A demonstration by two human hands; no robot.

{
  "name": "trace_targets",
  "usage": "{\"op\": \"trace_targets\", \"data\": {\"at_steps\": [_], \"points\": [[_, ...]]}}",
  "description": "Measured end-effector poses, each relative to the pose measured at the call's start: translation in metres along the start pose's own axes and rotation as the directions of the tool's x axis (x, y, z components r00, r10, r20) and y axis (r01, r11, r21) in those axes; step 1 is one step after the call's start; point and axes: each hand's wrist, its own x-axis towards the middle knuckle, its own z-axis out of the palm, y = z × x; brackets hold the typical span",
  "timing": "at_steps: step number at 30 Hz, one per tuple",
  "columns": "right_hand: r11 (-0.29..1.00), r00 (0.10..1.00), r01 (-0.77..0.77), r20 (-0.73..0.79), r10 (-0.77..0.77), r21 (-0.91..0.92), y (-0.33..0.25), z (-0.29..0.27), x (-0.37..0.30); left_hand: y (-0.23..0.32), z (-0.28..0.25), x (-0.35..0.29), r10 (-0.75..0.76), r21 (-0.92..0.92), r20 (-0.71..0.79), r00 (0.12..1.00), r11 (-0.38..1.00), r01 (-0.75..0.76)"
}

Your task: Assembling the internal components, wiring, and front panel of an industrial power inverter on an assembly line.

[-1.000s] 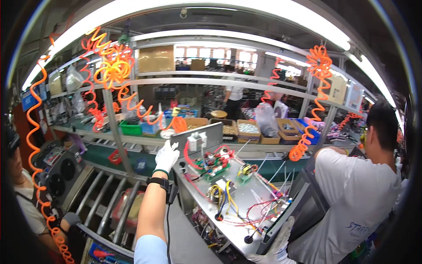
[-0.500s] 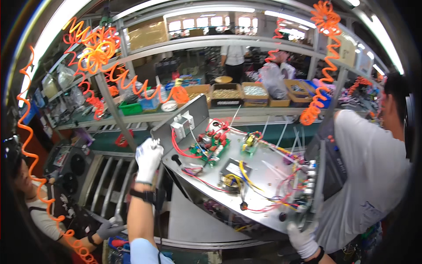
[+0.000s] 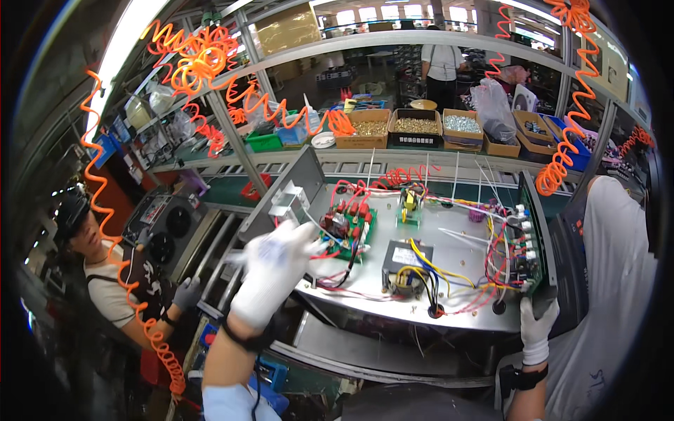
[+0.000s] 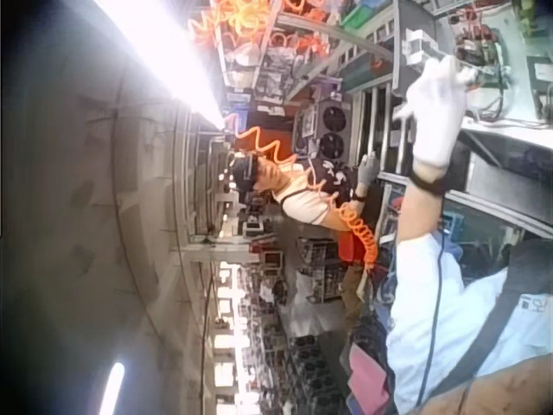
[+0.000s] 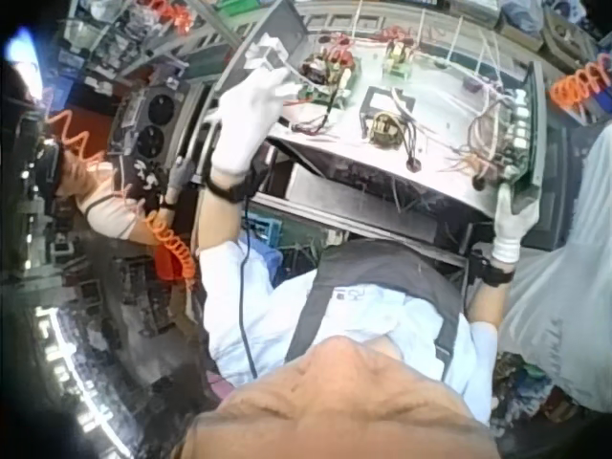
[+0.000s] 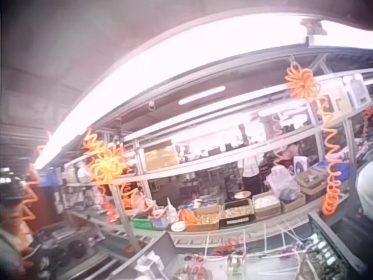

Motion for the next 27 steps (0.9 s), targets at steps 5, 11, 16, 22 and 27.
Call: {"op": "trace_targets", "data": {"at_steps": [5,11,16,22,27], "points": [[0.976,0.980,0.182,0.100,-0.171,-0.117,-0.011,0.010,0.015,-0.024,0.069,0.022,-0.159,0.410,0.331,0.930,0.912,0.010],[0.986,0.987,0.141,0.085,-0.134,-0.088,-0.031,0.007,0.018,-0.019,0.051,0.027,-0.177,0.427,0.341,0.923,0.904,0.016],[0.983,0.989,0.130,0.090,-0.119,-0.126,-0.019,0.006,0.013,0.006,-0.036,0.003,-0.004,0.154,-0.265,0.964,0.987,0.046],[0.993,0.989,0.110,0.098,-0.113,0.034,-0.025,0.000,0.008,-0.092,-0.082,-0.083,-0.554,0.363,-0.083,0.828,0.757,0.543],[0.995,0.989,-0.039,0.139,0.051,-0.087,-0.006,-0.006,0.011,-0.024,-0.078,-0.106,-0.498,-0.108,-0.023,0.867,0.863,0.494]]}}
